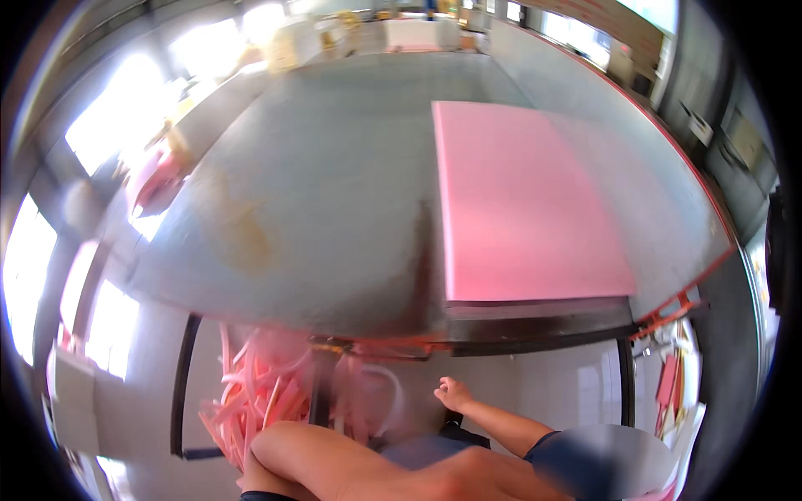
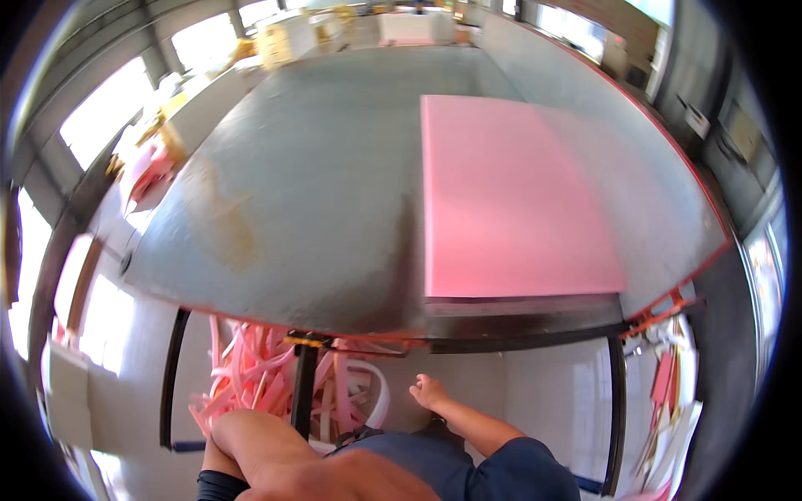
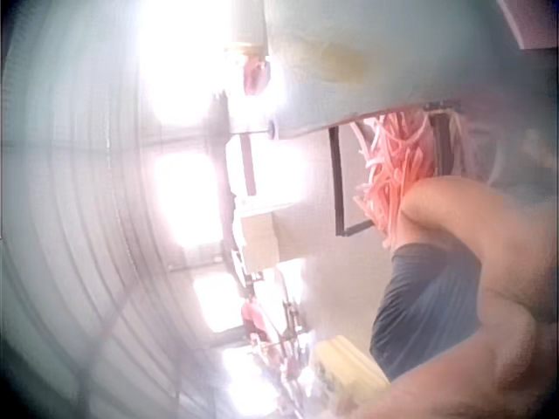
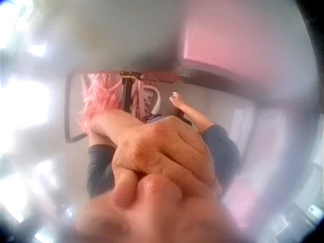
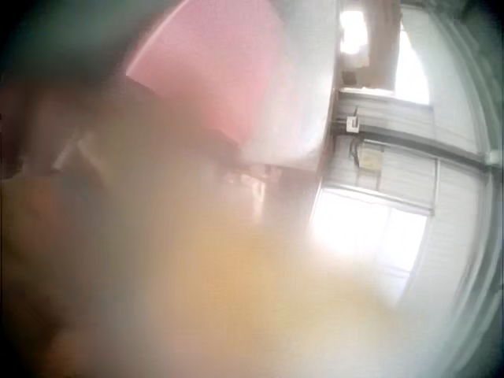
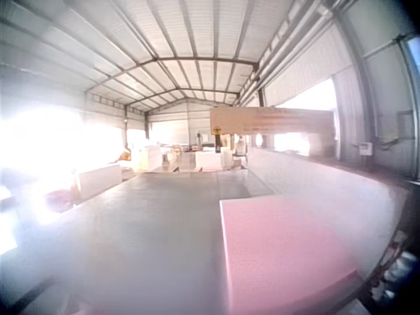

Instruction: The person measures a pink foam sheet with a tape measure, then uses a hydraulic guillotine cutter to trim and cut the foam into smaller rectangular pieces. The person repeatedly positions the foam, operates the cutter, and removes the cut pieces.

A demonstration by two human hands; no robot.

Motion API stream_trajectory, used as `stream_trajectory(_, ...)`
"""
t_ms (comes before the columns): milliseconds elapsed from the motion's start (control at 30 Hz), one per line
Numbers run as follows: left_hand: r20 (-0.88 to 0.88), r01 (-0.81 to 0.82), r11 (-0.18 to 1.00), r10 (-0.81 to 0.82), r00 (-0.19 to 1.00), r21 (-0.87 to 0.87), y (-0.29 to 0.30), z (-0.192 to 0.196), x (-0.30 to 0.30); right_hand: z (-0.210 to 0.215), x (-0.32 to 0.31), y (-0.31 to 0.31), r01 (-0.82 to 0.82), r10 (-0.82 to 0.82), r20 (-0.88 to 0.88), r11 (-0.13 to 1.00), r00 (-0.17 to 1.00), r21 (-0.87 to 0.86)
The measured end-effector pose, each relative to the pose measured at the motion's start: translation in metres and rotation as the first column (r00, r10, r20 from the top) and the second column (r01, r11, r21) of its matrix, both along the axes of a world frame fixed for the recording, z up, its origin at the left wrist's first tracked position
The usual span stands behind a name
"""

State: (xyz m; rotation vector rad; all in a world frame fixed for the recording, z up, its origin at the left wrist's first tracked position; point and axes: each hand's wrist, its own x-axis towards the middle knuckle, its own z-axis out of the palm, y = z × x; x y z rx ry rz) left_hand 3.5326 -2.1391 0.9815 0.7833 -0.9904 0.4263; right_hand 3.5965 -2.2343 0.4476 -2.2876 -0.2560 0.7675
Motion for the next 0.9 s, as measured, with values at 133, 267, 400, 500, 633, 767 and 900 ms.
stream_trajectory(133, 0.099, -0.035, 0.999, 0.033, 0.995, 0.024, -0.071, -0.004, 0.06, -0.037, 0.048, -0.109, 0.344, -0.344, 0.01, 0.939, 0.939, -0.011)
stream_trajectory(267, 0.253, 0.164, 0.977, -0.195, 0.948, 0.139, -0.117, 0.014, 0.114, -0.017, 0.041, -0.229, 0.639, -0.637, 0.058, 0.765, 0.769, -0.08)
stream_trajectory(400, 0.207, 0.333, 0.921, -0.373, 0.904, 0.204, -0.139, -0.017, 0.163, -0.004, 0.011, -0.306, 0.821, -0.821, 0.098, 0.541, 0.563, -0.183)
stream_trajectory(500, 0.129, 0.358, 0.824, -0.452, 0.883, 0.44, -0.161, -0.035, 0.187, -0.051, -0.043, -0.349, 0.776, -0.853, 0.043, 0.451, 0.52, -0.44)
stream_trajectory(633, 0.19, 0.25, 0.829, -0.387, 0.902, 0.499, -0.163, -0.067, 0.205, -0.119, -0.098, -0.328, 0.222, -0.352, -0.115, 0.778, 0.929, -0.588)
stream_trajectory(767, 0.186, 0.237, 0.794, -0.399, 0.898, 0.56, -0.146, -0.081, 0.225, -0.112, -0.098, -0.285, 0.033, -0.225, -0.36, 0.883, 0.906, -0.469)
stream_trajectory(900, 0.228, 0.252, 0.835, -0.402, 0.887, 0.49, -0.136, -0.076, 0.256, -0.064, -0.049, -0.277, 0.207, -0.336, -0.304, 0.898, 0.891, -0.388)
